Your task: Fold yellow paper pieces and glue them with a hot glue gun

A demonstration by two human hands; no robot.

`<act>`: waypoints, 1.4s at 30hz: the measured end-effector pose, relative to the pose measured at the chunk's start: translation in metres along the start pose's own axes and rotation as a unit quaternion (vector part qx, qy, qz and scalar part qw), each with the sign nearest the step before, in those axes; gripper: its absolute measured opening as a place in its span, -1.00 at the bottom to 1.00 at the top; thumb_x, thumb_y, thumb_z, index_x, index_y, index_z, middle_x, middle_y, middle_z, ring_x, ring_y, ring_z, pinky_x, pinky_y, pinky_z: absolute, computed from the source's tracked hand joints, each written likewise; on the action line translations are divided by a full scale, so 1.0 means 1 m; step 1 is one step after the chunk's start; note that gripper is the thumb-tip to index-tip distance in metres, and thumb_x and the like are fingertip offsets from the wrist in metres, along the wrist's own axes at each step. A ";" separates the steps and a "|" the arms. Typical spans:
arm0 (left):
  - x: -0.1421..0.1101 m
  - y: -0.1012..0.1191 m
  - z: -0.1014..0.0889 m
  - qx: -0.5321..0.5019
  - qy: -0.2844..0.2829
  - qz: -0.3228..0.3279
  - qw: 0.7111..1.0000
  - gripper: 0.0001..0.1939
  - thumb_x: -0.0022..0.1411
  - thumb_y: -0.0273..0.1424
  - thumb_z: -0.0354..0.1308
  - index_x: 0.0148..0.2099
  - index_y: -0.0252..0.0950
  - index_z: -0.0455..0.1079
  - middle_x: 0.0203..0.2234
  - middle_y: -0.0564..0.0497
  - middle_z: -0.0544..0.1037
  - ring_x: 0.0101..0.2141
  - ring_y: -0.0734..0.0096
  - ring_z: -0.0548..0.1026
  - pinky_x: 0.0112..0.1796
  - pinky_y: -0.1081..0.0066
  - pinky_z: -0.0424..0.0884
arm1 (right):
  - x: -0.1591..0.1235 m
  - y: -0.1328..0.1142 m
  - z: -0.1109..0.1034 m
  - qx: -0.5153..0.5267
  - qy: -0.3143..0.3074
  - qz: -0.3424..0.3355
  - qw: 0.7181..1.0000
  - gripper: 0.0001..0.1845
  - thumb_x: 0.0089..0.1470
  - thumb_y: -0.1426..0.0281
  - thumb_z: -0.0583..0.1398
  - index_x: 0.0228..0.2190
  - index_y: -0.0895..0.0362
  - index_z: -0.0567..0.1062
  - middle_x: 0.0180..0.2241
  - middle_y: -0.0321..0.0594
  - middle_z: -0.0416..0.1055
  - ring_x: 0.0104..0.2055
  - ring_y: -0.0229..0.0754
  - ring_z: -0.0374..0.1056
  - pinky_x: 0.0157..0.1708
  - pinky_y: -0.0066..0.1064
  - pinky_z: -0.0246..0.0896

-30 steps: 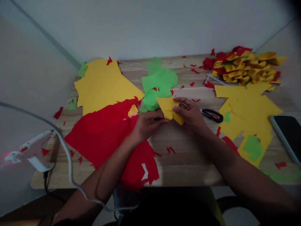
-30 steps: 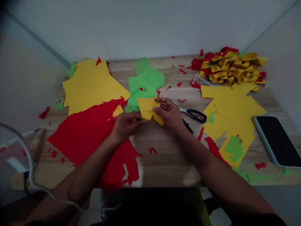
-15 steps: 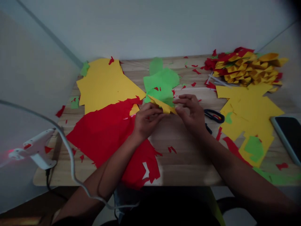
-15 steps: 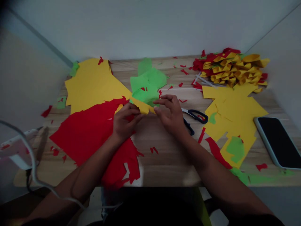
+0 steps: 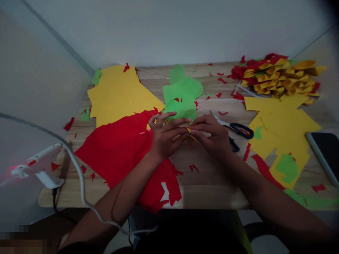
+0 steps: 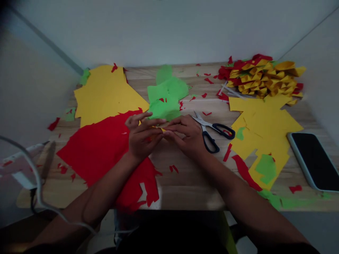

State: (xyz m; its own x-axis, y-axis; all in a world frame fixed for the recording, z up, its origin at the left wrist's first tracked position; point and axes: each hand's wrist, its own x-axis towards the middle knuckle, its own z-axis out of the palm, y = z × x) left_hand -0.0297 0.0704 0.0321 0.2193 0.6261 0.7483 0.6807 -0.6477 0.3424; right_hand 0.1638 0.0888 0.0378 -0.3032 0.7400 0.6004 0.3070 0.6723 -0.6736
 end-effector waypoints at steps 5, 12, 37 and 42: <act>0.001 -0.001 0.001 -0.029 -0.002 -0.008 1.000 -0.92 0.29 -0.28 0.30 -0.29 -0.08 0.56 -0.32 0.16 0.71 -0.13 0.24 0.53 0.05 0.06 0.12 | 0.000 0.000 0.002 0.031 -0.002 0.032 0.999 -0.90 0.18 0.37 0.31 -0.37 0.00 0.66 -0.33 -0.25 0.57 -0.24 -0.15 0.46 -0.19 -0.25 0.33; 0.001 -0.003 0.002 -0.047 -0.018 -0.079 0.996 -0.77 0.31 -0.14 0.24 -0.33 -0.10 0.59 -0.46 0.06 0.65 -0.26 0.26 0.53 -0.07 0.11 0.28 | 0.000 0.001 0.002 0.019 0.021 0.009 1.000 -0.88 0.18 0.35 0.31 -0.24 -0.05 0.67 -0.32 -0.26 0.58 -0.25 -0.14 0.47 -0.20 -0.23 0.35; 0.002 0.002 -0.005 0.041 0.017 -0.005 0.999 -0.93 0.26 -0.35 0.32 -0.32 -0.08 0.54 -0.40 0.18 0.69 -0.22 0.27 0.58 0.06 0.05 0.08 | -0.010 -0.014 0.001 -0.159 -0.026 -0.074 0.984 -0.48 0.19 0.32 0.29 0.17 -0.21 0.46 0.21 -0.18 0.40 0.09 0.06 0.33 0.10 0.03 0.23; -0.001 0.000 -0.002 0.036 0.012 -0.019 0.999 -0.93 0.28 -0.32 0.29 -0.30 -0.07 0.55 -0.40 0.15 0.69 -0.22 0.24 0.58 0.05 0.04 0.11 | -0.012 -0.017 0.004 -0.153 -0.037 -0.028 0.987 -0.53 0.20 0.29 0.28 0.13 -0.21 0.50 0.24 -0.20 0.36 0.13 0.11 0.30 0.14 0.10 0.18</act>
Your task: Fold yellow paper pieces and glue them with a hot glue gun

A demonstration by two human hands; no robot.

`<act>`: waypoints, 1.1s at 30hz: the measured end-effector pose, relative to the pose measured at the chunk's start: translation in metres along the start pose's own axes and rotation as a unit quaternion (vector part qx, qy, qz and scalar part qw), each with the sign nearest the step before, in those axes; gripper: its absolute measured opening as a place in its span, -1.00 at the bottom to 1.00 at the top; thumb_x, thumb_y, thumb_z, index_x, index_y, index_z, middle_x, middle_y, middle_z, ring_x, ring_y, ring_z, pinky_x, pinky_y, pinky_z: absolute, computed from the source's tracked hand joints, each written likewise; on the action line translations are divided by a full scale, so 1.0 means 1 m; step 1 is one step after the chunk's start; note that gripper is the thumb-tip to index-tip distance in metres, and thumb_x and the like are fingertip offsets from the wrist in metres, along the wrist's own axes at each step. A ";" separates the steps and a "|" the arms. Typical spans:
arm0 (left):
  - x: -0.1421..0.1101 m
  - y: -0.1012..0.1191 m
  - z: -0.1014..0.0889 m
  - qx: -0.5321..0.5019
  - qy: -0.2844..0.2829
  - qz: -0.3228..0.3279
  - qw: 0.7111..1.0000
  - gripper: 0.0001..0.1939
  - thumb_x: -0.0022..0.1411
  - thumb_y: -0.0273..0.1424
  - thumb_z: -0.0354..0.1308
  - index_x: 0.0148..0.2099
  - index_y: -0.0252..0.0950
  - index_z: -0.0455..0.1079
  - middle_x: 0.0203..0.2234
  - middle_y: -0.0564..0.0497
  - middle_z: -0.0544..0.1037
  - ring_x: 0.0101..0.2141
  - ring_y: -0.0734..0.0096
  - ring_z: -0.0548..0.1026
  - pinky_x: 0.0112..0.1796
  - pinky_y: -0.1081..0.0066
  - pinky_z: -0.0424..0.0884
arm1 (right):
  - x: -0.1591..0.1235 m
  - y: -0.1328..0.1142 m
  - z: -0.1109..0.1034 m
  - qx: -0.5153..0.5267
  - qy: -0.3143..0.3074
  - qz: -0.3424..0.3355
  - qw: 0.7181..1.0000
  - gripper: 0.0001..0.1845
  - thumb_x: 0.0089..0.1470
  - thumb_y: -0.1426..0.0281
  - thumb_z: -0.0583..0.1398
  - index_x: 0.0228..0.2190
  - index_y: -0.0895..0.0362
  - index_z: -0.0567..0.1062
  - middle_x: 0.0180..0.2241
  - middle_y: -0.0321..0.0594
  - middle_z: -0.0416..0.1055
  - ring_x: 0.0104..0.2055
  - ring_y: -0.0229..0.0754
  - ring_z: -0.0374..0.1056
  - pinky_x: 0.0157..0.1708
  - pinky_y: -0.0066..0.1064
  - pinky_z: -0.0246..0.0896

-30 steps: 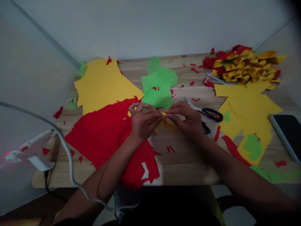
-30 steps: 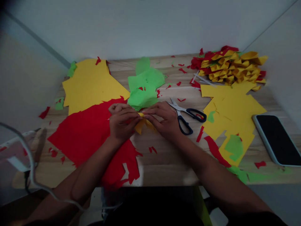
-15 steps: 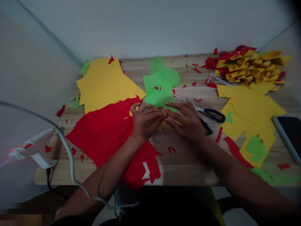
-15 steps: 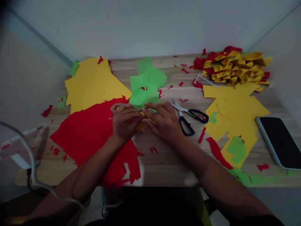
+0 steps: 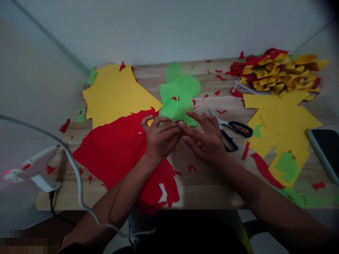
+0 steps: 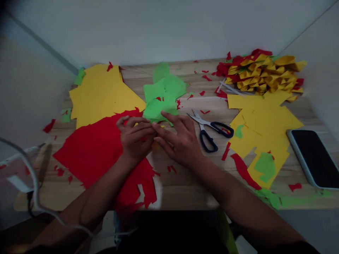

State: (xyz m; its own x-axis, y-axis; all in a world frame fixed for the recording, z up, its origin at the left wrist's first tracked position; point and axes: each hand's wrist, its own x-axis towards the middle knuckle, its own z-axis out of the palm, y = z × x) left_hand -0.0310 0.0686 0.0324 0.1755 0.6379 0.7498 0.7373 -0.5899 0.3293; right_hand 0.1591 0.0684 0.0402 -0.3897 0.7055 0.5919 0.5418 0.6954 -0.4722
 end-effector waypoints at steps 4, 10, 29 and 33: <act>0.000 0.000 0.001 0.012 0.003 0.008 1.000 -0.92 0.29 -0.34 0.27 -0.30 -0.05 0.55 -0.40 0.15 0.69 -0.22 0.24 0.58 0.05 0.03 0.10 | -0.001 0.000 0.002 -0.003 0.004 -0.007 1.000 -0.54 0.20 0.31 0.27 0.12 -0.20 0.51 0.24 -0.19 0.36 0.12 0.10 0.31 0.12 0.10 0.21; -0.002 0.005 0.004 0.002 0.007 -0.030 1.000 -0.94 0.28 -0.32 0.29 -0.30 -0.07 0.56 -0.39 0.12 0.70 -0.19 0.23 0.58 0.07 0.02 0.07 | -0.001 0.005 0.004 -0.002 0.017 -0.003 1.000 -0.60 0.22 0.30 0.25 0.09 -0.14 0.55 0.25 -0.14 0.34 0.16 0.11 0.30 0.14 0.10 0.19; 0.002 0.007 0.000 -0.050 0.039 -0.013 0.998 -0.85 0.30 -0.26 0.27 -0.37 -0.06 0.54 -0.21 0.06 0.64 -0.09 0.22 0.51 0.04 0.04 0.24 | 0.004 0.013 0.001 0.127 0.093 0.096 0.983 -0.54 0.37 0.10 0.00 0.05 0.00 0.55 0.12 -0.08 0.47 0.15 0.03 0.37 0.12 0.00 0.25; 0.004 0.003 0.000 -0.069 0.034 -0.087 0.993 -0.75 0.29 -0.17 0.25 -0.40 -0.15 0.49 0.08 -0.03 0.48 0.08 0.13 0.40 0.02 0.04 0.35 | 0.009 0.029 0.005 0.299 0.046 0.306 0.903 -0.43 0.28 -0.07 0.06 -0.37 0.07 0.62 -0.38 -0.18 0.57 -0.42 -0.18 0.45 -0.43 -0.31 0.37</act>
State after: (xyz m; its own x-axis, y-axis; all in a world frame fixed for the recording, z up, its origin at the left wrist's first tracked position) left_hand -0.0282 0.0691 0.0363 0.0059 0.7035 0.7107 0.6549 -0.5398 0.5289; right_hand 0.1673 0.0959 0.0286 -0.0758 0.9873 0.1397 0.1249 0.1484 -0.9810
